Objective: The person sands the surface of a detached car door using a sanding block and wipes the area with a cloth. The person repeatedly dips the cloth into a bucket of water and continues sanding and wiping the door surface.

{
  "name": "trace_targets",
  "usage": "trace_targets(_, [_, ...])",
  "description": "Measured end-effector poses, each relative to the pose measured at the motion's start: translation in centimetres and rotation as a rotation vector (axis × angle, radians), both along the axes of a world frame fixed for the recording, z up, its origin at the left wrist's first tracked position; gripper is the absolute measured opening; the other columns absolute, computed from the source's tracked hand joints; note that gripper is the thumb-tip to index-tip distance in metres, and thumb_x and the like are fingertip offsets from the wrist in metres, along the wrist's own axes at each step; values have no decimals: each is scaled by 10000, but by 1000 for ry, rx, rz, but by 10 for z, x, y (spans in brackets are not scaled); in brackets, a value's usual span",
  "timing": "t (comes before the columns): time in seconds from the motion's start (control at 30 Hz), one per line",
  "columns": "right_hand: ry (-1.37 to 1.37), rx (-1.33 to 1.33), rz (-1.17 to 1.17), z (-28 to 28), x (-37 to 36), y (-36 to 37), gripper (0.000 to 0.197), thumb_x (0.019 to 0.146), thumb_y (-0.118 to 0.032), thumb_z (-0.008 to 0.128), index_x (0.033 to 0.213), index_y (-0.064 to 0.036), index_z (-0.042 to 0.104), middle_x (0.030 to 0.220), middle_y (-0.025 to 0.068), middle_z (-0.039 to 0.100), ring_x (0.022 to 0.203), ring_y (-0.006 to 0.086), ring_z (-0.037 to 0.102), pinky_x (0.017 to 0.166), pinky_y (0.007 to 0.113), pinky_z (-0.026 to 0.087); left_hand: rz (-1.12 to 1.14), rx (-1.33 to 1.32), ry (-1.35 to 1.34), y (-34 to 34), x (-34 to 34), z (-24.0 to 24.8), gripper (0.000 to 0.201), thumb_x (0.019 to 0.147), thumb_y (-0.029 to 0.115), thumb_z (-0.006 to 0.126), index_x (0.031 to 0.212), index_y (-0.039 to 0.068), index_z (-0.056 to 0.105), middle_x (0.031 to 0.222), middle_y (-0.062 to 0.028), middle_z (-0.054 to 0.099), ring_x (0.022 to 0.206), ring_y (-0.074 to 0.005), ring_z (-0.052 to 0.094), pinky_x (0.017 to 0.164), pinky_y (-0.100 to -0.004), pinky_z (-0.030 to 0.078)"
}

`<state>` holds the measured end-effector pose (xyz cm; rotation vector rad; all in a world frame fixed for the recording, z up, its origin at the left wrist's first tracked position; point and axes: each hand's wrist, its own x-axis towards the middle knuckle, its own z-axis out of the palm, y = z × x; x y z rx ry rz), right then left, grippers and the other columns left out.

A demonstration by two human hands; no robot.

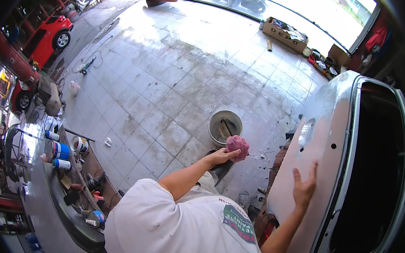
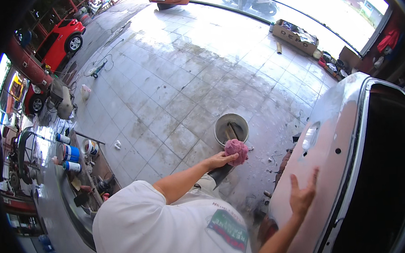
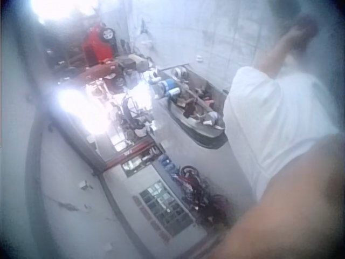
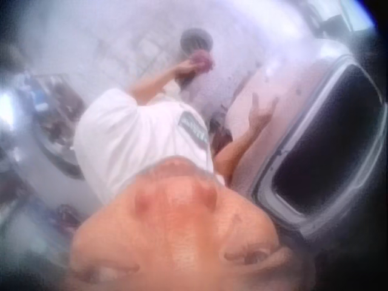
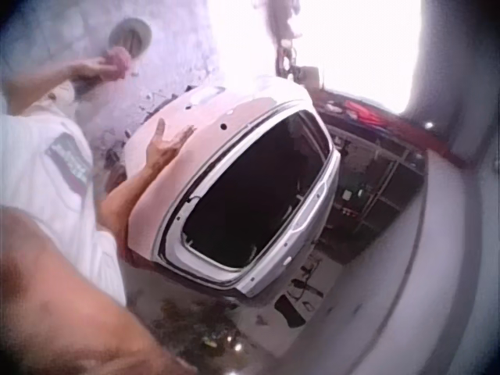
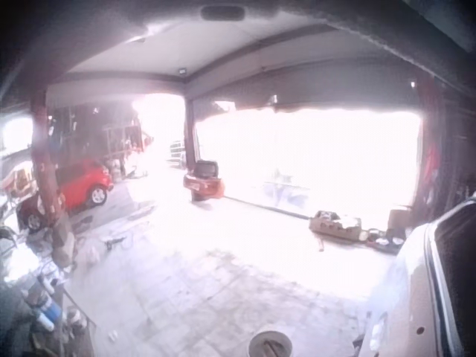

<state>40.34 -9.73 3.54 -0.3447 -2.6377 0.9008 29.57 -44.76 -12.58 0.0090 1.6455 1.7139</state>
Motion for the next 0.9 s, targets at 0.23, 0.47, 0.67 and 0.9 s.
trace_targets(0.23, [-687, 887, -393, 30, -56, 74, 1062, 979, -520, 750, 1734, -5, 210, 1827, 174, 180, 1695, 338, 148, 1374, 483, 148, 77, -438, -128, -56, -116, -149, 870, 932, 795, 688, 1465, 107, 695, 1375, -137, 730, 1278, -266, 663, 1087, -408, 506])
trace_targets(0.47, [-350, 1207, -151, 20, -139, 154, 1053, 1016, -566, 687, 1735, 1, 166, 1805, 221, 201, 1676, 384, 182, 1375, 484, 165, -307, -792, 68, -69, -217, -264, 750, 916, 752, 708, 1365, 152, 750, 1270, -215, 778, 1241, -381, 721, 1037, -462, 558])
trace_targets(0.67, [-528, 1186, -117, 34, -185, 164, 1034, 1012, -501, 726, 1733, -3, 176, 1791, 244, 230, 1658, 417, 228, 1354, 518, 217, -495, -1078, 36, -26, -286, -367, 733, 882, 787, 700, 1454, 328, 701, 1589, -137, 517, 1423, -534, 491, 1104, -667, 463])
trace_targets(0.9, [-637, 1115, -156, 46, -188, 155, 940, 1048, -496, 687, 1722, -5, 254, 1785, 242, 260, 1655, 407, 250, 1336, 507, 238, -814, -1258, 617, 32, -329, -558, 629, 939, 653, 708, 1508, 391, 648, 1737, -79, 365, 1454, -536, 426, 1042, -702, 472])
